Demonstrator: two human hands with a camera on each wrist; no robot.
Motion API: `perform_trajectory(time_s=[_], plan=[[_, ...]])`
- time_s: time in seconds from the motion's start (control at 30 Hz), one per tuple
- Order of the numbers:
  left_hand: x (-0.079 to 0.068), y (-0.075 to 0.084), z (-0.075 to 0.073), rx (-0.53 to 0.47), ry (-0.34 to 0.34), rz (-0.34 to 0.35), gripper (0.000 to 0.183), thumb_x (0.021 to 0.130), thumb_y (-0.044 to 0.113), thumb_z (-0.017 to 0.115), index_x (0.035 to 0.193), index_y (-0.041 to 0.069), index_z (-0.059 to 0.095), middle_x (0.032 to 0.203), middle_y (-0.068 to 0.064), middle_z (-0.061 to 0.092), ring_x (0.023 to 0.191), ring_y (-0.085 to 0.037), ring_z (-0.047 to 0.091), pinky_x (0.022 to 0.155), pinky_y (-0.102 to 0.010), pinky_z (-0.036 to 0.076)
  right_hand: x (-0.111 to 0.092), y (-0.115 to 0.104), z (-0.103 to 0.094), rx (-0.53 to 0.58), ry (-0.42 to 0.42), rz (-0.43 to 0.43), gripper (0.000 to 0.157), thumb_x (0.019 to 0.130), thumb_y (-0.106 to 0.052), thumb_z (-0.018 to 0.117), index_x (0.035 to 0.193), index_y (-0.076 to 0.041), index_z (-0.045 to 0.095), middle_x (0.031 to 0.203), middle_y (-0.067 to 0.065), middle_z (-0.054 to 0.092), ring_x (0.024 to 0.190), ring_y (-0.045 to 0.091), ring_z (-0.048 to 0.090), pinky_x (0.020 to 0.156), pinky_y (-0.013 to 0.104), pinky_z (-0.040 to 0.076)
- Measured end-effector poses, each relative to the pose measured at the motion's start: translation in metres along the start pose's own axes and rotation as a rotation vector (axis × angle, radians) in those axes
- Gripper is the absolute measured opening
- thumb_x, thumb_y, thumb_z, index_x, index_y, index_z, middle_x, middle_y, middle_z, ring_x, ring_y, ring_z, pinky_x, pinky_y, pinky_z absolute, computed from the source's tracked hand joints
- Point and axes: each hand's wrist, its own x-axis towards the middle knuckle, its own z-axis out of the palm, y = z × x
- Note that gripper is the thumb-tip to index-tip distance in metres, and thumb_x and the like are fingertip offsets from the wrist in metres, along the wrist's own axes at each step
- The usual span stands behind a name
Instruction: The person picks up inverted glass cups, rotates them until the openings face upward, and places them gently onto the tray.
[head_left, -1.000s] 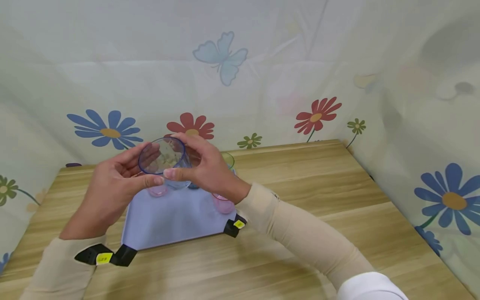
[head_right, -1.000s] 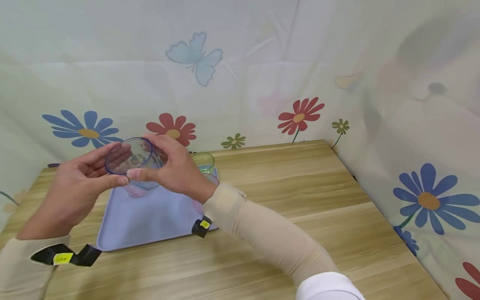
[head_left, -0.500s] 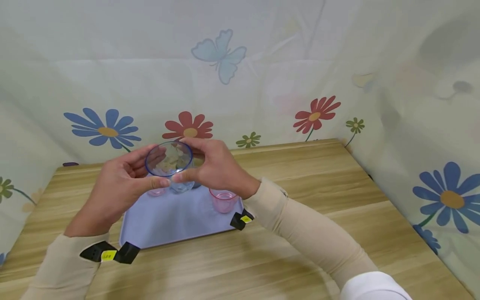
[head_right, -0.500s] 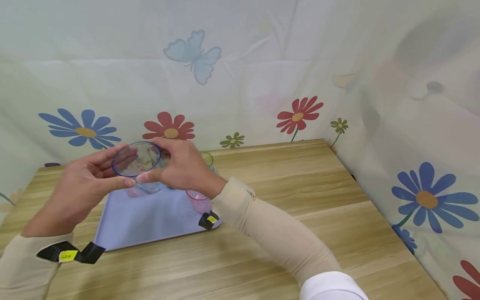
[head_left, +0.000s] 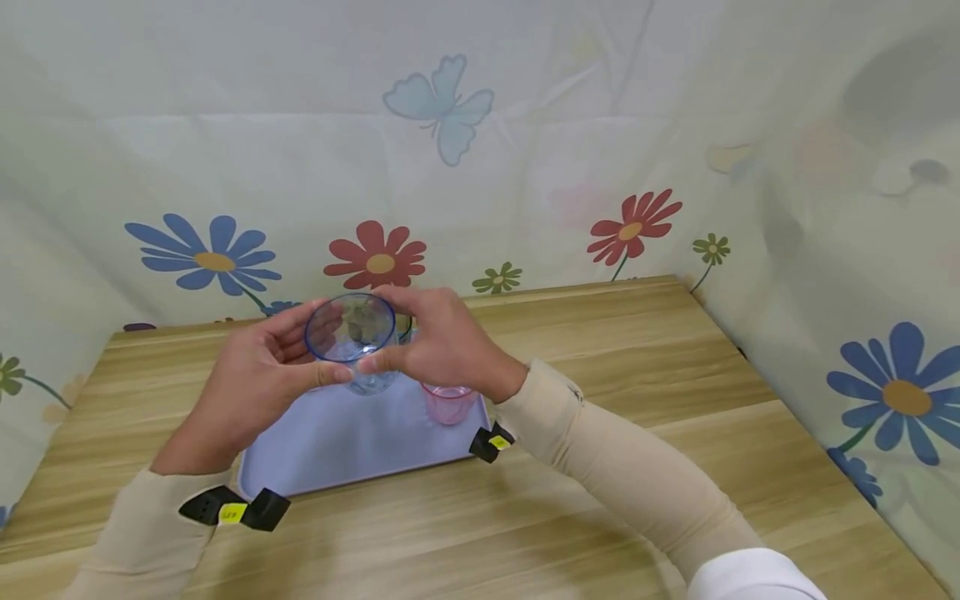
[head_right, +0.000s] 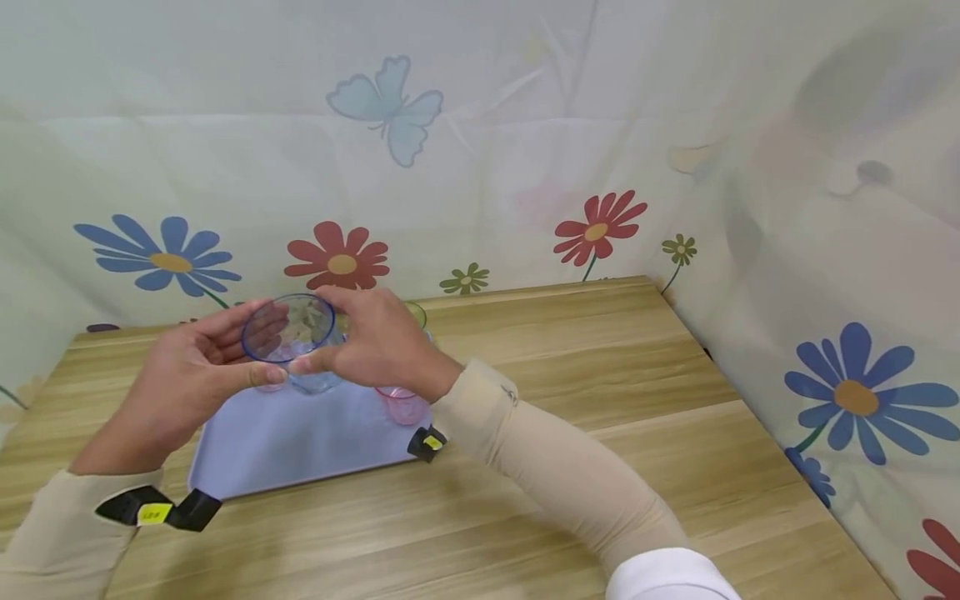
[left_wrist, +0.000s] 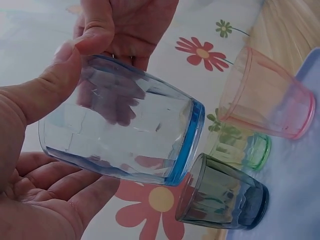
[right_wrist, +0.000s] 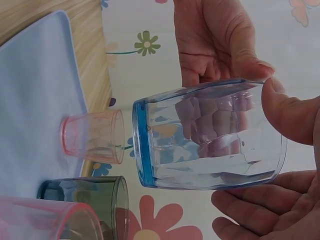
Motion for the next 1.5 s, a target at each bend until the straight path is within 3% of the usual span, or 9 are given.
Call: perform_trajectory(time_s=[0.1, 0.4, 0.63, 1.0, 1.33, 1.5], plan=[[0.000, -0.002, 0.001, 0.003, -0.001, -0.009, 0.087, 0.088, 0.031, 0.086, 0.161, 0.015, 0.041, 0.153, -0.017, 0.057, 0.134, -0.037, 0.062, 0.085, -0.012, 0.059, -0.001, 0.001, 0.002, -0.010, -0.002, 0.016, 0.064, 0.080, -0.032, 0.092, 0.134, -0.008, 0.067, 0.096, 0.001, 0.078, 0.083, 0.008, 0.067, 0.072, 0.020, 0.051], [-0.001, -0.006, 0.007, 0.000, -0.002, -0.008, 0.087, 0.087, 0.033, 0.086, 0.160, 0.015, 0.042, 0.154, -0.016, 0.057, 0.135, -0.037, 0.062, 0.087, -0.013, 0.059, -0.006, 0.003, 0.005, -0.021, -0.019, 0.078, 0.077, 0.080, -0.032, 0.092, 0.145, -0.005, 0.060, 0.099, 0.001, 0.078, 0.087, 0.013, 0.069, 0.072, 0.021, 0.052], [-0.002, -0.012, 0.012, -0.021, -0.005, 0.038, 0.086, 0.087, 0.026, 0.086, 0.160, 0.010, 0.042, 0.156, -0.016, 0.056, 0.135, -0.036, 0.062, 0.087, -0.012, 0.058, -0.010, 0.007, 0.008, -0.039, -0.025, 0.075, 0.082, 0.081, -0.033, 0.091, 0.148, -0.002, 0.057, 0.102, 0.006, 0.078, 0.087, 0.021, 0.070, 0.068, 0.022, 0.050], [-0.002, -0.017, 0.020, -0.039, -0.014, 0.062, 0.087, 0.086, 0.022, 0.087, 0.159, 0.008, 0.042, 0.158, -0.013, 0.054, 0.135, -0.037, 0.062, 0.089, -0.012, 0.058, -0.014, 0.013, 0.012, -0.072, 0.007, 0.022, 0.070, 0.077, -0.033, 0.094, 0.135, -0.004, 0.066, 0.095, 0.003, 0.077, 0.081, 0.016, 0.067, 0.068, 0.022, 0.049], [-0.001, -0.023, 0.023, -0.034, -0.027, 0.075, 0.082, 0.086, 0.020, 0.086, 0.157, 0.008, 0.046, 0.149, -0.018, 0.056, 0.132, -0.039, 0.065, 0.091, -0.018, 0.059, -0.015, 0.016, 0.016, -0.098, -0.019, 0.043, 0.072, 0.079, -0.034, 0.092, 0.138, -0.004, 0.064, 0.095, 0.002, 0.077, 0.078, 0.009, 0.065, 0.064, 0.020, 0.050], [0.001, -0.025, 0.024, -0.042, -0.039, 0.063, 0.083, 0.086, 0.021, 0.086, 0.157, 0.009, 0.046, 0.150, -0.019, 0.056, 0.133, -0.038, 0.064, 0.092, -0.020, 0.059, -0.017, 0.018, 0.017, -0.083, -0.031, 0.050, 0.072, 0.080, -0.034, 0.091, 0.139, -0.003, 0.063, 0.080, -0.001, 0.074, 0.068, 0.010, 0.064, 0.058, 0.019, 0.047]])
